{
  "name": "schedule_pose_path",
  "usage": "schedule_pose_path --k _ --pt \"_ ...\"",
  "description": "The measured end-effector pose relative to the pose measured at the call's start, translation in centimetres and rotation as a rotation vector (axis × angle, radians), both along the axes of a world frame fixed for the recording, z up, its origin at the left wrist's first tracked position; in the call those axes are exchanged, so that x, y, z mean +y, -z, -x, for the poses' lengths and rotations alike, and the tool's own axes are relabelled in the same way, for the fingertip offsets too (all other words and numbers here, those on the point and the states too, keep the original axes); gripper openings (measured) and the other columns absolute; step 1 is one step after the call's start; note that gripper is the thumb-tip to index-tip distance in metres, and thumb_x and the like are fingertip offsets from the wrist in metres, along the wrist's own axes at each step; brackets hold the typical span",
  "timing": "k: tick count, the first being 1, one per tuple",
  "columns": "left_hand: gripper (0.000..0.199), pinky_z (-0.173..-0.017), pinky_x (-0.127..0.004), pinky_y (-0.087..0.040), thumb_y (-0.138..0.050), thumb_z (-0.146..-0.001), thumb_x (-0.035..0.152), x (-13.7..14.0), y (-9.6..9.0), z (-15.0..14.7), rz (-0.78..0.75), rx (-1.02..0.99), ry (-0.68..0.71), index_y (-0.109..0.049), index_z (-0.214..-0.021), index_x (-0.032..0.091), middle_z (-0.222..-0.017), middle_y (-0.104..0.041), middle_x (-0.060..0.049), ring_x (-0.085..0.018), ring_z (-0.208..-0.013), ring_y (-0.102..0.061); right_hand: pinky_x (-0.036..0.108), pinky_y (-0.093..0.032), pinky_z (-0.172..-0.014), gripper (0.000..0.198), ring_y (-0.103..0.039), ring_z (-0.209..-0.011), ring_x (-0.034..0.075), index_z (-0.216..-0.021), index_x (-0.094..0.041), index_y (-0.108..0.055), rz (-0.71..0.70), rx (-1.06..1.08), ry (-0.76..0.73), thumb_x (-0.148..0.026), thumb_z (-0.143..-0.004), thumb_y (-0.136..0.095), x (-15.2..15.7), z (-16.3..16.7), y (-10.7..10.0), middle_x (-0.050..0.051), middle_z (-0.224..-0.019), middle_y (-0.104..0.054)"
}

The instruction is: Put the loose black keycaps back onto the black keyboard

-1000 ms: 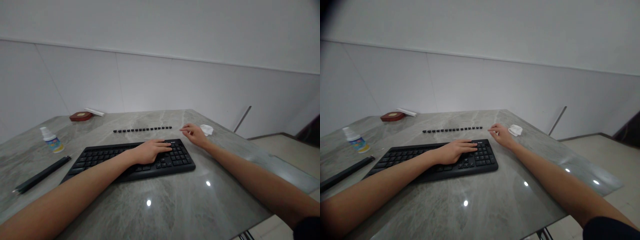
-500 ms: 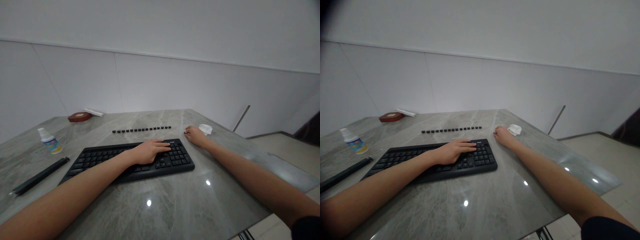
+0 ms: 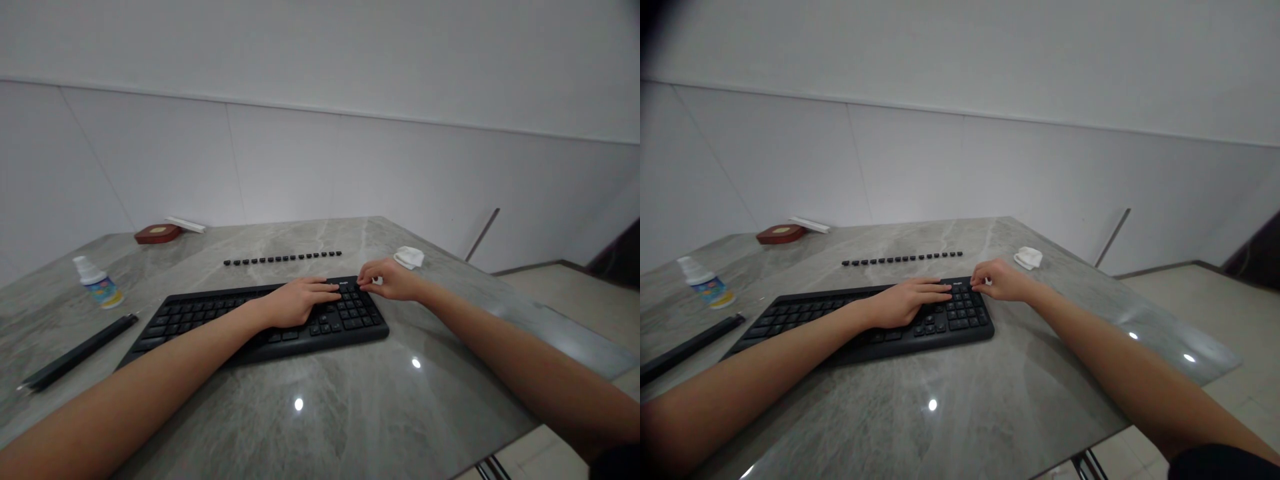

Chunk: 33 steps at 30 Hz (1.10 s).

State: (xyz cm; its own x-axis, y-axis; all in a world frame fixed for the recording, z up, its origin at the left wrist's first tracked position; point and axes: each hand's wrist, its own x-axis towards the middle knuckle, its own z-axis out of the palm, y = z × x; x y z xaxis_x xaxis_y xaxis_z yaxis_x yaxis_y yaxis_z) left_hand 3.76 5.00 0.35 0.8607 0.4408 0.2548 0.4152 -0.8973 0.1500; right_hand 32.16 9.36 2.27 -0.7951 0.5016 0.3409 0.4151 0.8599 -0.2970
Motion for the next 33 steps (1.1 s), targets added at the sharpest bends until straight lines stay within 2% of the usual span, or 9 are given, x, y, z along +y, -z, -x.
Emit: schedule_pose_path --k 11,17,28,33 --pt "0.063 -0.112 -0.044 -0.034 -0.038 -0.077 -0.004 -0.03 -0.09 -0.06 0.003 0.019 -0.006 -0.049 -0.135 0.018 -0.143 -0.046 -0.004 -0.023 -0.134 -0.038 0.027 -0.051 -0.069 0.013 -0.064 -0.071 0.014 -0.077 -0.016 -0.070 -0.035 -0.039 -0.041 -0.015 -0.080 -0.057 -0.26 0.05 -0.14 0.007 -0.084 -0.069" --pt "0.064 -0.111 -0.045 -0.034 -0.038 -0.078 -0.003 0.17 0.21 0.07 0.001 0.005 0.000 -0.047 -0.136 0.022 -0.143 -0.045 -0.002 -0.023 -0.134 -0.038 0.027 -0.052 -0.070 0.014 -0.064 -0.073 0.014 -0.081 -0.016 -0.070 -0.037 -0.032 -0.052 -0.015 -0.081 -0.057 -0.19 -0.05 0.02 0.007 -0.085 -0.069" --pt "0.062 -0.111 -0.046 -0.035 -0.039 -0.078 -0.003 -0.16 -0.24 -0.04 0.012 0.021 -0.005 -0.049 -0.135 0.018 -0.142 -0.046 -0.005 -0.024 -0.133 -0.039 0.029 -0.052 -0.073 0.017 -0.065 -0.079 0.016 -0.085 -0.016 -0.072 -0.043 -0.061 -0.081 -0.017 -0.084 -0.055 -0.32 -0.06 -0.23 0.009 -0.088 -0.070" --pt "0.064 -0.111 -0.045 -0.035 -0.038 -0.077 -0.004 -0.08 -0.19 0.00 0.003 0.004 0.004 -0.048 -0.135 0.021 -0.142 -0.047 -0.003 -0.023 -0.134 -0.038 0.030 -0.052 -0.074 0.017 -0.065 -0.079 0.017 -0.085 -0.016 -0.072 -0.057 -0.049 -0.074 -0.017 -0.084 -0.055 -0.42 0.06 -0.20 0.009 -0.088 -0.069"
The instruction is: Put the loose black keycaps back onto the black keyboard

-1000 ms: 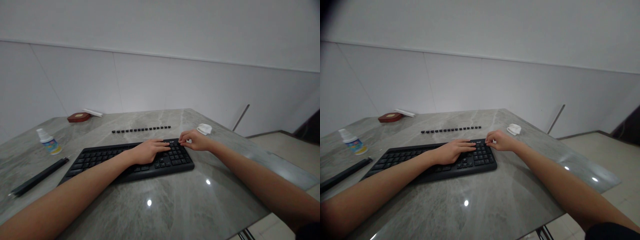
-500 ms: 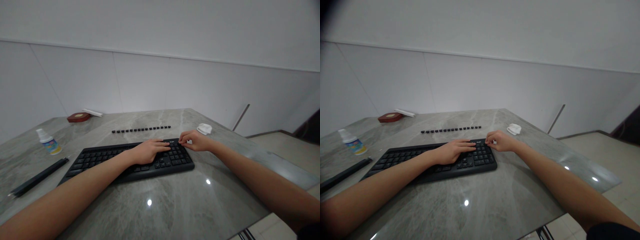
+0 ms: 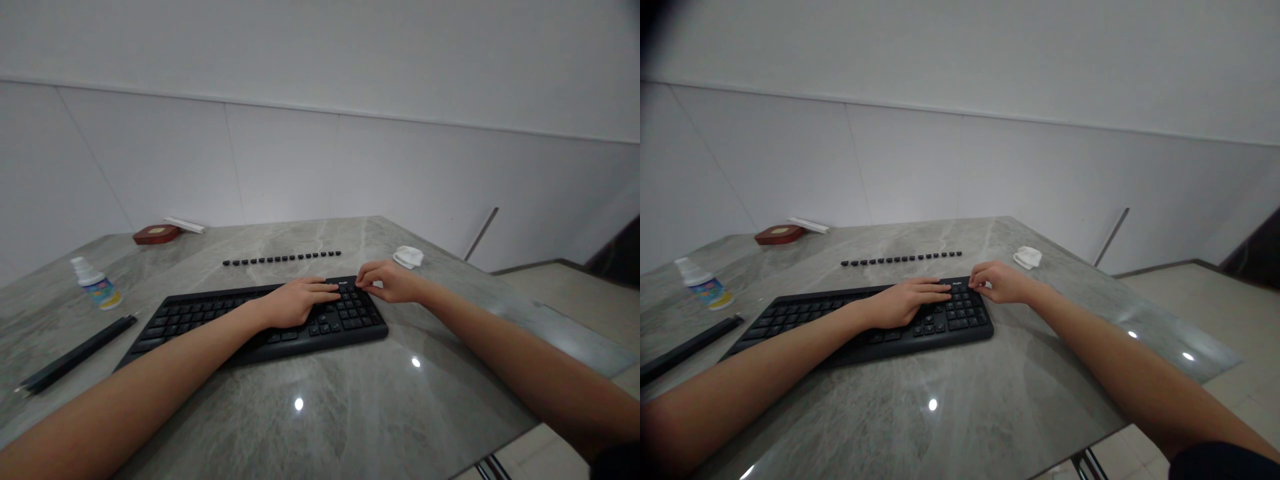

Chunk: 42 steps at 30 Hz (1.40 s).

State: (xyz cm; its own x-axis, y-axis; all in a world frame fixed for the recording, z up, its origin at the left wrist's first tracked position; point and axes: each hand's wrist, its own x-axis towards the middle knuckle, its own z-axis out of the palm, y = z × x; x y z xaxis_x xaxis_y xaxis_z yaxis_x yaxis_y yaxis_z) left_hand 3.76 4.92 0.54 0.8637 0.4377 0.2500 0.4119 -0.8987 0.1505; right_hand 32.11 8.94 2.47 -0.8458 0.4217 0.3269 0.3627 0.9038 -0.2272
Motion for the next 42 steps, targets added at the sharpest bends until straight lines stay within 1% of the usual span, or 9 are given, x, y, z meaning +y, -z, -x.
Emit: schedule_pose_path --k 10,14,17,22,24,26,29,35,42 --pt "0.062 -0.112 -0.045 -0.034 -0.038 -0.078 -0.003 0.1 0.1 0.0 0.003 0.019 -0.005 -0.049 -0.135 0.019 -0.142 -0.046 -0.004 -0.023 -0.134 -0.038 0.028 -0.051 -0.072 0.016 -0.063 -0.076 0.014 -0.078 -0.016 -0.069 0.012 0.021 0.007 -0.019 -0.084 -0.055 -0.2 0.2 -0.2 0.008 -0.088 -0.069" --pt "0.062 -0.112 -0.045 -0.034 -0.038 -0.079 -0.003 0.1 0.2 0.0 0.005 0.002 -0.001 -0.048 -0.135 0.020 -0.142 -0.046 -0.004 -0.023 -0.134 -0.037 0.027 -0.049 -0.068 0.015 -0.062 -0.072 0.014 -0.074 -0.016 -0.068 0.062 0.025 0.026 -0.022 -0.083 -0.057 0.0 0.1 -0.1 0.008 -0.088 -0.069" --pt "0.061 -0.111 -0.045 -0.035 -0.038 -0.079 -0.003 0.1 0.2 0.0 0.008 0.000 -0.003 -0.049 -0.135 0.020 -0.142 -0.046 -0.004 -0.023 -0.134 -0.038 0.029 -0.049 -0.071 0.016 -0.063 -0.074 0.014 -0.072 -0.016 -0.067 0.203 0.133 0.063 -0.028 -0.081 -0.062 0.3 0.0 0.1 0.007 -0.087 -0.070" --pt "0.060 -0.111 -0.044 -0.035 -0.038 -0.080 -0.002 0.0 0.0 -0.1 0.002 0.009 -0.005 -0.049 -0.135 0.019 -0.142 -0.047 -0.003 -0.024 -0.133 -0.039 0.032 -0.050 -0.078 0.026 -0.064 -0.083 0.017 -0.067 -0.014 -0.064 0.610 0.420 0.140 -0.038 -0.070 -0.075 0.4 0.0 0.0 0.008 -0.089 -0.069" --pt "0.061 -0.111 -0.045 -0.035 -0.038 -0.079 -0.003 -0.1 0.0 -0.1 0.007 0.000 -0.002 -0.049 -0.135 0.020 -0.142 -0.047 -0.003 -0.024 -0.134 -0.039 0.033 -0.050 -0.079 0.027 -0.064 -0.083 0.016 -0.066 -0.014 -0.064 0.687 0.446 0.149 -0.038 -0.067 -0.077 0.2 0.1 -0.1 0.007 -0.089 -0.069" --pt "0.062 -0.111 -0.046 -0.035 -0.038 -0.079 -0.003 0.0 0.0 0.0 0.013 -0.010 0.002 -0.049 -0.135 0.021 -0.141 -0.047 -0.004 -0.024 -0.134 -0.039 0.033 -0.049 -0.080 0.027 -0.064 -0.082 0.016 -0.065 -0.014 -0.064 0.713 0.444 0.146 -0.037 -0.066 -0.078 0.2 0.1 -0.1 0.007 -0.089 -0.068" --pt "0.062 -0.110 -0.046 -0.036 -0.038 -0.079 -0.003 0.0 0.0 0.0 0.017 -0.015 0.000 -0.049 -0.135 0.021 -0.141 -0.047 -0.004 -0.024 -0.133 -0.039 0.033 -0.049 -0.080 0.026 -0.064 -0.083 0.016 -0.069 -0.014 -0.064 0.665 0.412 0.126 -0.037 -0.069 -0.076 0.5 -0.1 0.1 0.007 -0.090 -0.069" --pt "0.063 -0.112 -0.045 -0.034 -0.039 -0.077 -0.004 0.1 0.2 0.0 0.010 -0.005 0.005 -0.048 -0.135 0.020 -0.142 -0.046 -0.004 -0.023 -0.134 -0.037 0.030 -0.049 -0.073 0.018 -0.063 -0.075 0.014 -0.071 -0.016 -0.066 0.299 0.186 0.085 -0.032 -0.079 -0.066 1.2 -0.5 0.8 0.006 -0.086 -0.069" --pt "0.064 -0.111 -0.046 -0.035 -0.039 -0.077 -0.004 0.1 0.2 0.0 0.013 -0.003 -0.005 -0.048 -0.135 0.022 -0.142 -0.046 -0.003 -0.023 -0.134 -0.038 0.028 -0.049 -0.070 0.015 -0.062 -0.073 0.013 -0.075 -0.017 -0.069 0.176 0.076 0.046 -0.028 -0.082 -0.062 0.9 -0.4 0.5 0.006 -0.088 -0.069"
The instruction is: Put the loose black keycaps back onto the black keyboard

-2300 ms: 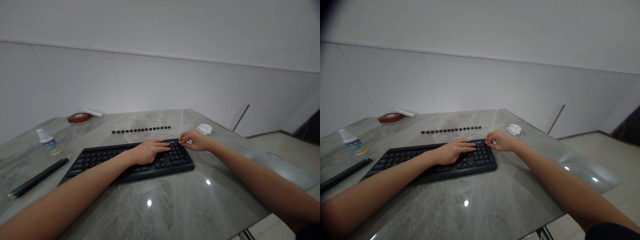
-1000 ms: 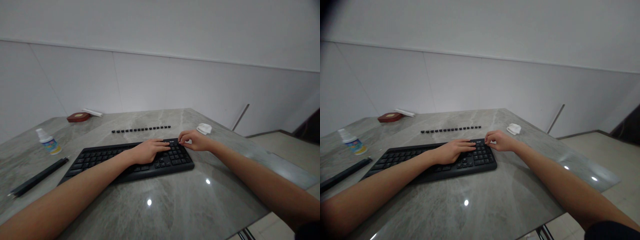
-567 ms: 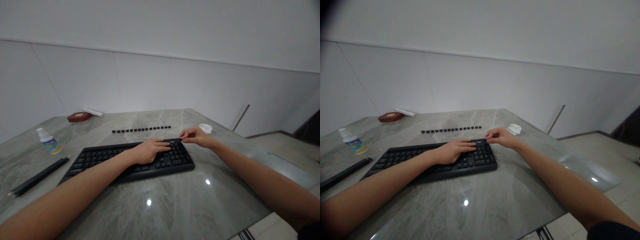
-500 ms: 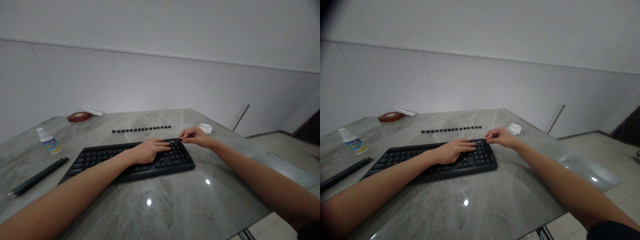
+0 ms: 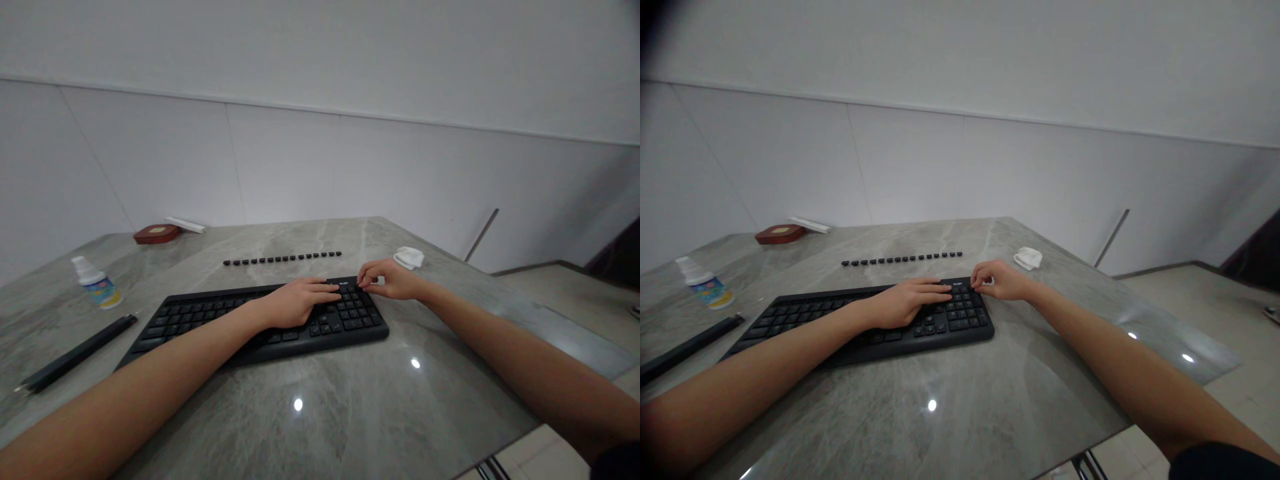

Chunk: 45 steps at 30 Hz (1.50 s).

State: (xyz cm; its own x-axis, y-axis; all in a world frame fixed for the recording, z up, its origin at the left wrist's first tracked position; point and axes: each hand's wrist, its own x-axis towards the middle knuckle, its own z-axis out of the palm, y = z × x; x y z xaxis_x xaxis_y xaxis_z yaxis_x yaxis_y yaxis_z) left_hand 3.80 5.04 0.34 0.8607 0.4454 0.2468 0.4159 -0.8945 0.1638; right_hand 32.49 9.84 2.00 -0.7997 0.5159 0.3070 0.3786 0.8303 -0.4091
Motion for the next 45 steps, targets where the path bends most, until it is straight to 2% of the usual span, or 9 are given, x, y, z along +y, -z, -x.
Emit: schedule_pose_path --k 10,16,19,25,32,45 --pt "0.062 -0.113 -0.043 -0.033 -0.038 -0.078 -0.004 -0.2 -0.2 0.0 -0.006 0.013 -0.008 -0.049 -0.135 0.019 -0.142 -0.046 -0.003 -0.023 -0.135 -0.037 0.027 -0.048 -0.071 0.016 -0.061 -0.073 0.014 -0.071 -0.016 -0.069 -0.056 -0.047 -0.012 -0.025 -0.081 -0.059 -0.8 0.5 -0.7 0.007 -0.089 -0.069" --pt "0.061 -0.113 -0.044 -0.033 -0.038 -0.079 -0.003 -0.2 -0.3 0.0 -0.019 0.028 -0.007 -0.049 -0.135 0.018 -0.142 -0.046 -0.003 -0.024 -0.134 -0.038 0.025 -0.044 -0.065 0.029 -0.059 -0.070 0.012 -0.058 -0.016 -0.063 0.188 0.053 0.264 -0.038 -0.076 -0.066 0.0 0.9 0.3 0.004 -0.083 -0.067" --pt "0.061 -0.113 -0.044 -0.033 -0.038 -0.079 -0.003 -0.2 -0.3 0.0 -0.018 0.028 -0.007 -0.049 -0.135 0.018 -0.143 -0.046 -0.003 -0.024 -0.134 -0.038 0.025 -0.043 -0.065 0.030 -0.056 -0.071 0.013 -0.055 -0.015 -0.060 0.328 0.083 0.320 -0.040 -0.069 -0.071 0.3 1.0 0.6 0.003 -0.079 -0.064" --pt "0.062 -0.112 -0.045 -0.034 -0.038 -0.078 -0.004 -0.1 -0.2 0.0 -0.002 0.012 0.001 -0.049 -0.135 0.019 -0.142 -0.046 -0.003 -0.024 -0.134 -0.038 0.023 -0.033 -0.055 0.031 -0.044 -0.056 0.009 -0.061 -0.014 -0.061 0.550 0.094 0.428 -0.043 -0.062 -0.073 0.2 1.0 0.6 -0.003 -0.055 -0.051" --pt "0.062 -0.112 -0.045 -0.034 -0.038 -0.077 -0.004 -0.2 -0.3 0.0 -0.004 0.024 -0.003 -0.049 -0.135 0.016 -0.142 -0.046 -0.004 -0.025 -0.134 -0.037 0.022 -0.027 -0.050 0.030 -0.038 -0.052 0.008 -0.062 -0.014 -0.061 0.625 0.120 0.451 -0.042 -0.063 -0.071 0.2 0.9 0.8 -0.004 -0.054 -0.048" --pt "0.063 -0.112 -0.045 -0.034 -0.038 -0.077 -0.004 0.0 -0.1 0.0 -0.018 0.006 0.007 -0.049 -0.135 0.018 -0.142 -0.046 -0.004 -0.024 -0.134 -0.038 0.022 -0.027 -0.050 0.029 -0.039 -0.053 0.007 -0.063 -0.013 -0.060 0.685 0.142 0.469 -0.039 -0.061 -0.073 -0.1 1.2 0.5 -0.003 -0.055 -0.049"
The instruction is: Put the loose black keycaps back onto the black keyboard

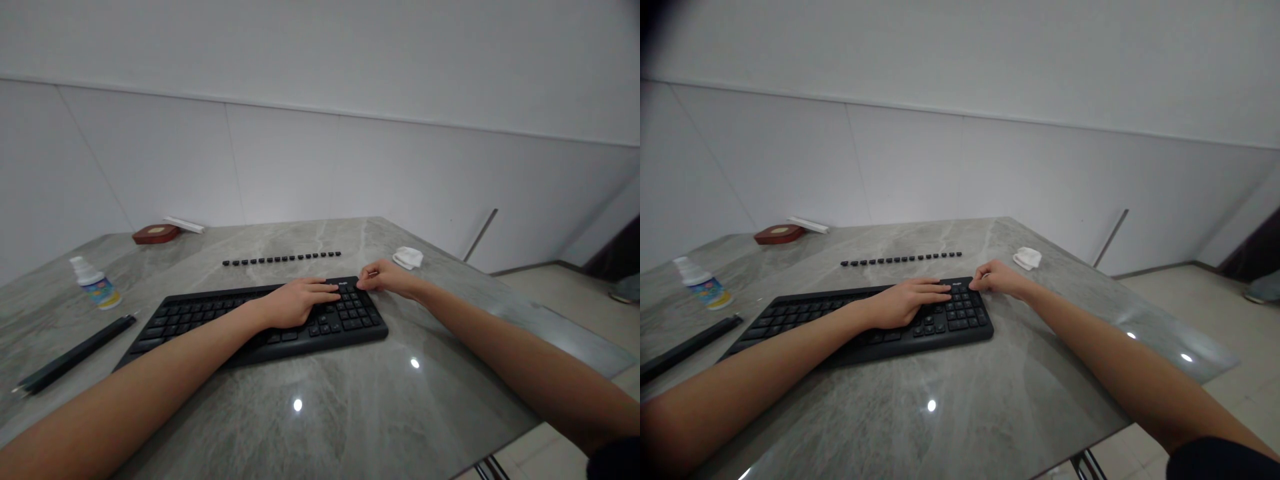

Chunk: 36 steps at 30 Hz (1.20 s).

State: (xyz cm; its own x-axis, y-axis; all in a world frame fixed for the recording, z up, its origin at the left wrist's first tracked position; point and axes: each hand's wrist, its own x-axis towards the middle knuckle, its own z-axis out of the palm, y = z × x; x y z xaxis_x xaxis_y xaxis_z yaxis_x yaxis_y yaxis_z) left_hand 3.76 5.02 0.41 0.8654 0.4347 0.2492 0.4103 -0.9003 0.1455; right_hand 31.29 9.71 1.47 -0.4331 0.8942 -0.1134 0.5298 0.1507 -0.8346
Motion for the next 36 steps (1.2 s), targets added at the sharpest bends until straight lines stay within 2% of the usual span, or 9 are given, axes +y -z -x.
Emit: schedule_pose_path --k 6,15,24,28,33,36 --pt "0.061 -0.112 -0.044 -0.034 -0.038 -0.077 -0.004 -0.1 -0.1 0.0 0.001 0.022 -0.016 -0.050 -0.135 0.016 -0.142 -0.046 -0.004 -0.025 -0.134 -0.038 0.022 -0.027 -0.051 0.028 -0.041 -0.053 0.007 -0.072 -0.012 -0.066 0.013 -0.017 0.019 -0.036 -0.060 -0.075 0.0 -0.1 0.1 -0.002 -0.059 -0.056" --pt "0.064 -0.111 -0.045 -0.035 -0.038 -0.076 -0.004 0.1 0.1 0.0 -0.014 0.002 -0.006 -0.049 -0.135 0.020 -0.142 -0.047 -0.003 -0.023 -0.133 -0.039 0.022 -0.027 -0.049 0.028 -0.040 -0.053 0.008 -0.064 -0.013 -0.063 0.010 0.000 -0.015 -0.039 -0.063 -0.073 0.5 -0.3 0.4 -0.004 -0.053 -0.049" --pt "0.064 -0.112 -0.044 -0.035 -0.038 -0.076 -0.004 0.1 0.0 0.0 -0.014 -0.006 -0.001 -0.049 -0.135 0.019 -0.141 -0.047 -0.004 -0.023 -0.133 -0.039 0.020 -0.029 -0.048 0.023 -0.046 -0.056 0.008 -0.066 -0.013 -0.064 0.057 0.008 0.038 -0.030 -0.056 -0.075 0.4 -0.1 0.3 0.001 -0.066 -0.061" --pt "0.063 -0.111 -0.045 -0.035 -0.038 -0.077 -0.004 0.1 0.1 0.0 -0.013 0.002 -0.006 -0.050 -0.135 0.019 -0.141 -0.048 -0.004 -0.024 -0.133 -0.039 0.020 -0.029 -0.046 0.027 -0.047 -0.056 0.008 -0.079 -0.014 -0.064 0.066 -0.022 0.013 -0.027 -0.058 -0.074 0.6 0.1 0.2 -0.001 -0.065 -0.058" --pt "0.064 -0.111 -0.045 -0.036 -0.039 -0.076 -0.004 0.1 0.1 -0.1 -0.019 -0.001 -0.014 -0.050 -0.134 0.020 -0.140 -0.049 -0.003 -0.024 -0.133 -0.039 0.020 -0.030 -0.046 0.054 -0.050 -0.057 0.009 -0.108 -0.015 -0.062 0.135 -0.038 -0.056 -0.025 -0.057 -0.075 1.3 0.4 -0.4 -0.002 -0.067 -0.057" --pt "0.064 -0.111 -0.045 -0.036 -0.039 -0.075 -0.004 0.1 0.1 -0.1 -0.013 0.000 -0.018 -0.051 -0.133 0.020 -0.140 -0.049 -0.004 -0.024 -0.132 -0.040 0.020 -0.028 -0.044 0.046 -0.045 -0.053 0.007 -0.101 -0.013 -0.068 0.179 -0.100 -0.132 -0.026 -0.057 -0.075 1.9 0.4 -0.9 -0.003 -0.063 -0.055"
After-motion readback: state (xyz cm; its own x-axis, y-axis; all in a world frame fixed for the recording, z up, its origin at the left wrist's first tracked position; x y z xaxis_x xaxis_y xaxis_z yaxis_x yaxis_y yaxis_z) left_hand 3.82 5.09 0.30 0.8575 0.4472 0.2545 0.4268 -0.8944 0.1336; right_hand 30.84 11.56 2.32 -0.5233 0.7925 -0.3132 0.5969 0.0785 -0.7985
